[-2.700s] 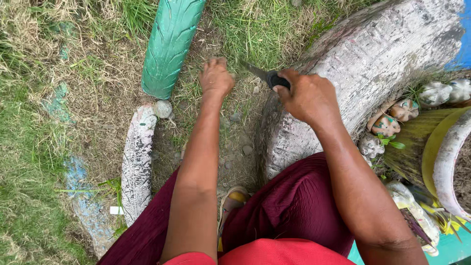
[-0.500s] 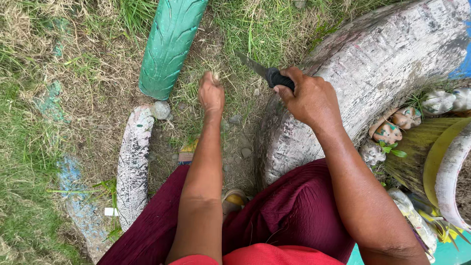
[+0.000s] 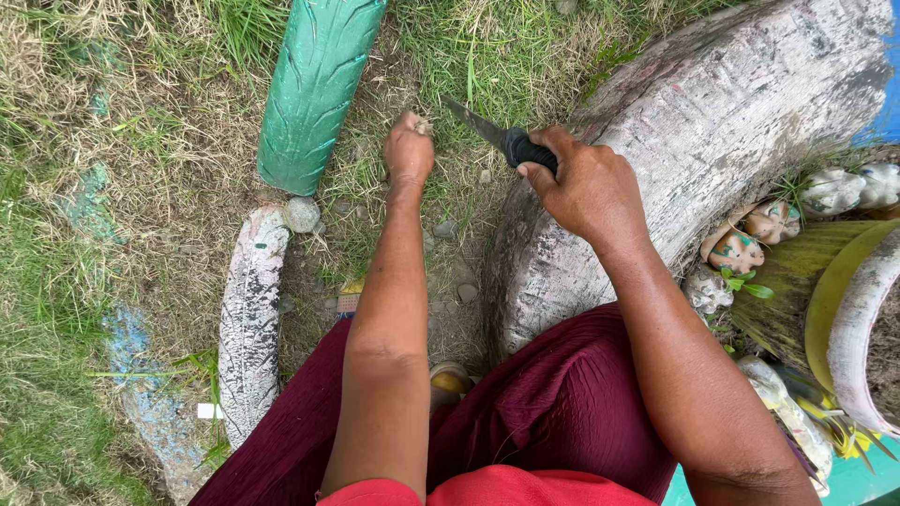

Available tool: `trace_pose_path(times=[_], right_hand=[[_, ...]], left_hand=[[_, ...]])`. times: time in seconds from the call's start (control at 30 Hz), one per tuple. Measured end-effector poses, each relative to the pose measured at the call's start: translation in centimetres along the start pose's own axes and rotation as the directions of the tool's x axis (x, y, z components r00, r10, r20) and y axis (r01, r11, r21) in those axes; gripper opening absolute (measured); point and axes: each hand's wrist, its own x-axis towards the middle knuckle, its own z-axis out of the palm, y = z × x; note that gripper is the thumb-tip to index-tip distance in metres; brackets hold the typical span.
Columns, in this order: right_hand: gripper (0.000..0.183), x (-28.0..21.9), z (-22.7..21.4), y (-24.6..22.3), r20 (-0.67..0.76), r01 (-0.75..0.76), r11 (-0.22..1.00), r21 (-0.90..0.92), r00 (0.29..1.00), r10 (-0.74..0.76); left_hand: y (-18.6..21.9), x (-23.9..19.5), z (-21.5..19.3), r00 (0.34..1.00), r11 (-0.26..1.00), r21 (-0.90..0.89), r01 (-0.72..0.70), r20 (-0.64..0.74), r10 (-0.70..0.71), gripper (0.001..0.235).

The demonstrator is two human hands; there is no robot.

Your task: The person installs a green rubber garden edging into the soil by hand and using a knife to clear grass and create a trench, positioning the strip along a curved concrete planter.

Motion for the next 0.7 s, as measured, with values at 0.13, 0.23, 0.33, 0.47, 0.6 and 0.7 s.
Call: trace_pose_path(times=[0.13, 0.23, 0.33, 0.47, 0.6, 0.7], right_hand=[[0.041, -0.1, 0.0, 0.4, 0.013, -0.035, 0.999, 0.007, 0.999, 0.035], [0.041, -0.1, -0.1, 0.3, -0.034, 0.016, 1.0, -0.002, 0.999, -0.016], [0.04, -0.2, -0.1, 0.4, -0.036, 0.008, 1.0, 0.006, 0.999, -0.008], [0.041, 0.3, 0.0, 0.4, -0.037, -0.013, 1.0, 0.007, 0.999, 0.013], [0.039, 0.1, 0.2, 0.6, -0.036, -0.007, 1.0, 0.005, 0.999, 0.008], [0.041, 0.2, -0.1, 0.5, -0.025, 0.002, 1.0, 0.018, 1.0, -0.002]], left_hand=[[-0.2, -2.3, -2.7, 0.996, 0.99, 0.124, 0.065, 0.06, -0.073, 0.029], [0.3, -3.6, -3.8, 0.947, 0.938, 0.184, -0.295, -0.071, 0.312, 0.045], [2.0, -3.5, -2.4, 0.829, 0.701, 0.468, -0.538, 0.141, 0.542, 0.062], [3.9, -1.9, -0.5, 0.961, 0.853, 0.454, -0.258, 0.206, 0.181, 0.048], [-0.4, 2.0, 3.1, 0.98, 0.998, 0.03, -0.062, 0.193, 0.055, 0.043], [-4.1, 3.0, 6.2, 0.941, 0.957, -0.04, -0.288, -0.2, 0.275, 0.048]])
